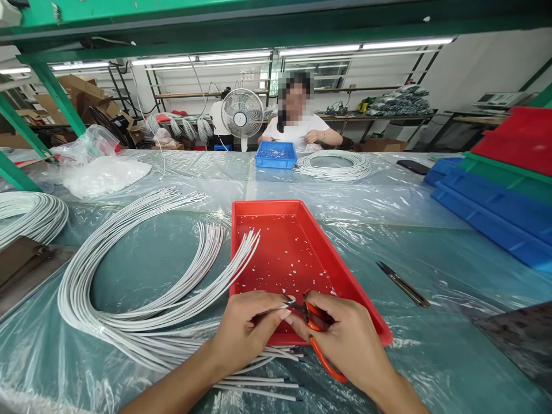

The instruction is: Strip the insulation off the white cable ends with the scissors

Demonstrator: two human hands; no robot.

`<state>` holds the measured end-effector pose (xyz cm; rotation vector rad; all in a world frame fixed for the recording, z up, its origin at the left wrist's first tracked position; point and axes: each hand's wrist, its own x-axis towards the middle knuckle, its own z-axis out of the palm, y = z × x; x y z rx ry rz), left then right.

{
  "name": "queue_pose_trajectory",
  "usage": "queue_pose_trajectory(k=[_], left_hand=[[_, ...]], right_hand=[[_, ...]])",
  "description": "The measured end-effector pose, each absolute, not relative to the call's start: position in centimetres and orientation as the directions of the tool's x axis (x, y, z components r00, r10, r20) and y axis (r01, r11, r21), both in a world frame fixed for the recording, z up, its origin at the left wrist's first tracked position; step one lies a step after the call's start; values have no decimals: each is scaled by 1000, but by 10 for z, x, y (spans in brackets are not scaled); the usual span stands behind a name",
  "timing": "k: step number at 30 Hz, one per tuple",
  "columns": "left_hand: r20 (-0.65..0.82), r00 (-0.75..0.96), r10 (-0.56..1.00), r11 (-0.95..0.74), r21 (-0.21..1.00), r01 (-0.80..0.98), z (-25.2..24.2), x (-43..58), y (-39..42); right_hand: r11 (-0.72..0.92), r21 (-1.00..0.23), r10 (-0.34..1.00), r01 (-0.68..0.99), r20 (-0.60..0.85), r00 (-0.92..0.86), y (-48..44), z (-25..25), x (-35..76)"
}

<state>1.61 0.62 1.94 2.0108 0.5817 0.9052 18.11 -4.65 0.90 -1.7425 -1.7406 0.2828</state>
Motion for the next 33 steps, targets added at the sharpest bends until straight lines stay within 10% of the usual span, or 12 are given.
queue_pose_trajectory(k=[16,33], left_hand=[[419,546,725,-528,848,49,22,18,6],[741,378,555,-830,521,197,15,21,0]], right_hand=[[101,-564,952,819,293,85,-47,16,179],[118,-547,944,829,322,78,-47,13,179]])
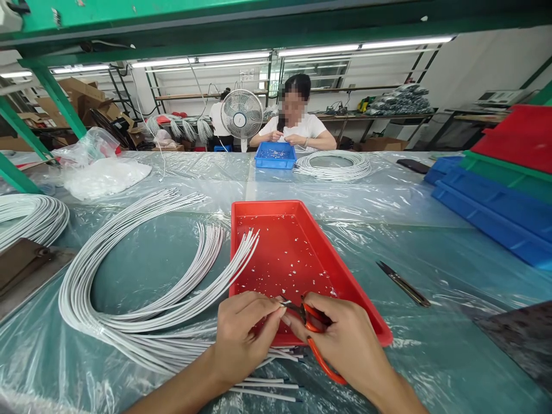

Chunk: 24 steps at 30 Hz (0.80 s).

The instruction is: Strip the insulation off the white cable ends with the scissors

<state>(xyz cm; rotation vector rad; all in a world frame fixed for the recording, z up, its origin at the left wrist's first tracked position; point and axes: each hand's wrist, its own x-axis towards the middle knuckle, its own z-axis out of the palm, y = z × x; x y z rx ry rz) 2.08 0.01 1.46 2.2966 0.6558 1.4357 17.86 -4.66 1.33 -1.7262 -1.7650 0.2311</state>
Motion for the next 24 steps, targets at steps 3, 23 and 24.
queue_pose_trajectory(k=[3,23,24], left_hand=[[743,374,554,-831,514,210,13,21,0],[439,553,708,-622,759,193,16,16,3],[463,559,688,-655,728,203,15,16,3]], right_hand=[[104,-548,948,830,308,84,-46,13,178],[101,-981,971,168,134,198,-45,12,174],[97,-985,974,146,124,191,-45,12,173]])
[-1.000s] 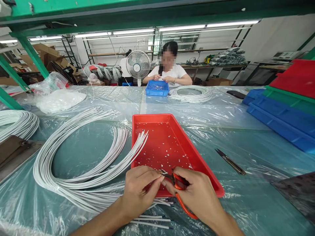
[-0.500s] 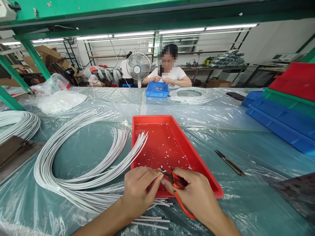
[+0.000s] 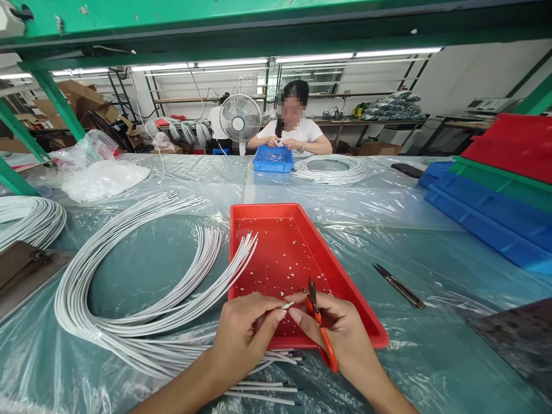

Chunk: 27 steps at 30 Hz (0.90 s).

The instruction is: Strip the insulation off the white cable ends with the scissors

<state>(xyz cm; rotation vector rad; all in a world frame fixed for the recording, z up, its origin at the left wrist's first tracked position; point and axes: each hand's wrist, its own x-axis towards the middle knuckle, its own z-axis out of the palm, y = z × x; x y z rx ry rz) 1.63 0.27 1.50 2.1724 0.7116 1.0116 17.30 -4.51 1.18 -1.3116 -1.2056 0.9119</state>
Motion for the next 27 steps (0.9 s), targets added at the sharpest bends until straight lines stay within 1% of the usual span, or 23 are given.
queue_pose_trajectory(k=[6,9,10,11,12,13,14,15,16,17,18,20,21,23,27], left_hand=[[640,550,537,-843,438,313,10,16,3],[726,502,470,-874,304,378,11,14,-2],[751,484,449,-883,292,367,12,13,-5],[758,476,446,-889,315,332,12,13,-8],[738,485,469,-883,380,275,12,13,-12],[681,514,522,-846,488,213,12,14,-15],[581,554,596,-763,624,166,12,15,-19],[447,589,673,-632,762,144,11,16,-21],[299,603,740,-465,875,136,11,18,-23],[157,600,784,-283,951,121,12,19,-24],[37,589,807,-108,990,86,13,21,-24],[-114,572,812,159,987,-29,16,23,-22],[-150,572,806,243,966,-90,18,24,-21],[-179,578,796,342,921,-184,21,25,-19],[-236,575,783,477,822,-312,22,28,-18]], right_hand=[[114,-990,978,80,126,164,-42,9,173],[123,-986,971,116,144,191,-40,8,173],[129,-982,963,137,157,220,-40,7,173],[136,-978,953,158,173,250,-40,6,173],[145,-974,942,176,190,277,-40,5,173],[155,-969,930,194,209,301,-40,4,172],[167,-963,920,213,230,319,-41,3,171],[180,-955,908,235,253,334,-42,2,171],[190,-950,897,249,271,350,-43,1,170],[219,-932,880,288,317,355,-45,0,169],[264,-899,855,348,386,346,-46,-1,168],[385,-776,782,499,562,271,-49,-2,168],[446,-691,734,569,646,210,-50,-2,168],[535,-536,646,653,758,93,-52,-1,167],[624,-350,547,698,834,-71,-54,2,166]])
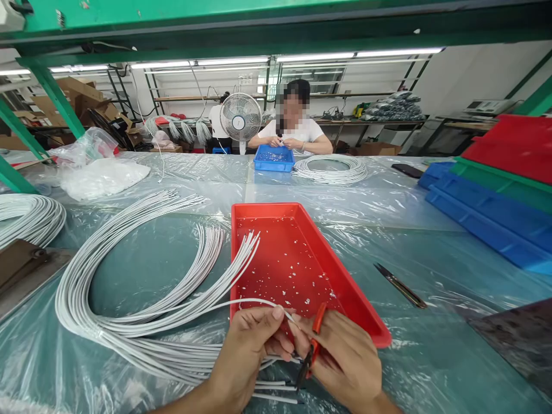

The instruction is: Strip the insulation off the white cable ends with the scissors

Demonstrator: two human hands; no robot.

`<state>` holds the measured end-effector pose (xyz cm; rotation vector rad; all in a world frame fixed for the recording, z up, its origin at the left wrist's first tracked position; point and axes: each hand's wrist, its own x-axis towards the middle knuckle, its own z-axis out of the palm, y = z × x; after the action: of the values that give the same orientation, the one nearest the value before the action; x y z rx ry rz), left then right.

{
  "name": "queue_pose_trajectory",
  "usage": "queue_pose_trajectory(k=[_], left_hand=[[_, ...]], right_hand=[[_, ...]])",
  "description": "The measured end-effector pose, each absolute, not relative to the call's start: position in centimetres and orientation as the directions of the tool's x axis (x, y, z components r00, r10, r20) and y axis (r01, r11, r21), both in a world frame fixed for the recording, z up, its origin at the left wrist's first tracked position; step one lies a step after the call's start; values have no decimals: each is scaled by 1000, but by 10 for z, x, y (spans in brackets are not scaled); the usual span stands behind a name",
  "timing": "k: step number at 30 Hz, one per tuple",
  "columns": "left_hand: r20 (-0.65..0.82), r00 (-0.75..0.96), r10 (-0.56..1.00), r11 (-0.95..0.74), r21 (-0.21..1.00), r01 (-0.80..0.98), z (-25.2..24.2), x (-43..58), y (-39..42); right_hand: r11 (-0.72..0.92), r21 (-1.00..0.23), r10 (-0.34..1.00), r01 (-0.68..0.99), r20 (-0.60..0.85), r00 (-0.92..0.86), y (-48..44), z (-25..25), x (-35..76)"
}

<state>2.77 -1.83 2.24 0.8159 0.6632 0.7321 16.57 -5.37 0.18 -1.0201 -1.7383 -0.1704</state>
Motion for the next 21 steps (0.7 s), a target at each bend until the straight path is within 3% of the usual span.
queue_pose_trajectory(k=[2,4,8,11,14,17,21], left_hand=[[-269,557,786,518,778,-355,22,28,-17],[-266,531,805,503,780,-373,21,26,-16],[-137,445,885,324,867,-378,25,18,-9],[-3,391,920,163,912,-376,30,11,-3],[53,367,929,87,931,-354,36,7,1],[50,359,932,73,945,-320,39,6,2],[40,354,934,74,950,-303,38,6,4]], right_hand=[[645,-279,522,711,840,-145,-54,1,164],[643,-307,548,702,824,-142,-54,0,162],[525,-616,732,587,678,58,-55,-1,157],[404,-837,879,371,467,98,-60,3,153],[209,-976,978,65,206,-40,-64,5,150],[-64,-983,967,-172,-18,-253,-65,2,149],[-242,-959,873,-146,-150,-464,-63,1,151]])
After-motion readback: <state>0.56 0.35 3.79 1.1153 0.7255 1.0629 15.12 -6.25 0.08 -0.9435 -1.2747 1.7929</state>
